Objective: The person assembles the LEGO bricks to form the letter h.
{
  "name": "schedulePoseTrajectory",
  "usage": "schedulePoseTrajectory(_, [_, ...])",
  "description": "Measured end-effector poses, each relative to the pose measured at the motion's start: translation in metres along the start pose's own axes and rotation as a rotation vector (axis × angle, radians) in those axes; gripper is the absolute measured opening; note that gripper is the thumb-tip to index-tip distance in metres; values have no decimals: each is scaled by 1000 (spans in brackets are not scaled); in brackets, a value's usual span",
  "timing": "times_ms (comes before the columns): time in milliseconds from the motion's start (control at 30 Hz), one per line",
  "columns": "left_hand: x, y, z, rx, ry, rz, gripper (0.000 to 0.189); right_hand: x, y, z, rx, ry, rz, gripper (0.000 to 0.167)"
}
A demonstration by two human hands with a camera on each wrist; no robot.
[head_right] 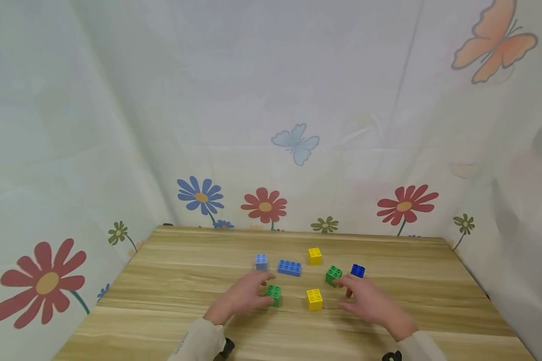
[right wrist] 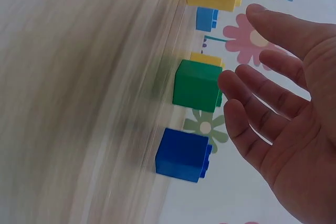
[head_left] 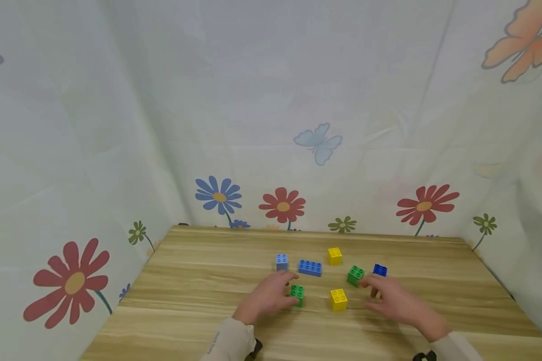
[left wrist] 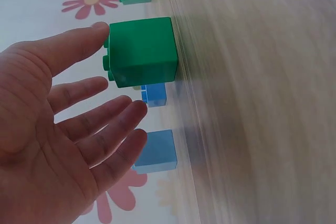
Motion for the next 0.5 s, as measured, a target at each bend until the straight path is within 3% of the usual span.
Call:
schedulePoseTrajectory(200, [1, 3, -2, 15, 7, 2, 55, 6, 15, -8, 37, 14, -6, 48])
schedulePoseTrajectory(500, [2, 10, -6, -1, 68, 3, 49, 13, 34, -18, 61, -57, -20, 53])
Point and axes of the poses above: each hand's wrist, its own z-axis away from the middle knuckle, its own y-axis out of the palm, x = y × z, the point moved 7 cm from there along -z, towards the middle knuckle, and after that the axes turned 12 degrees about -x, right-handed, at the moved point
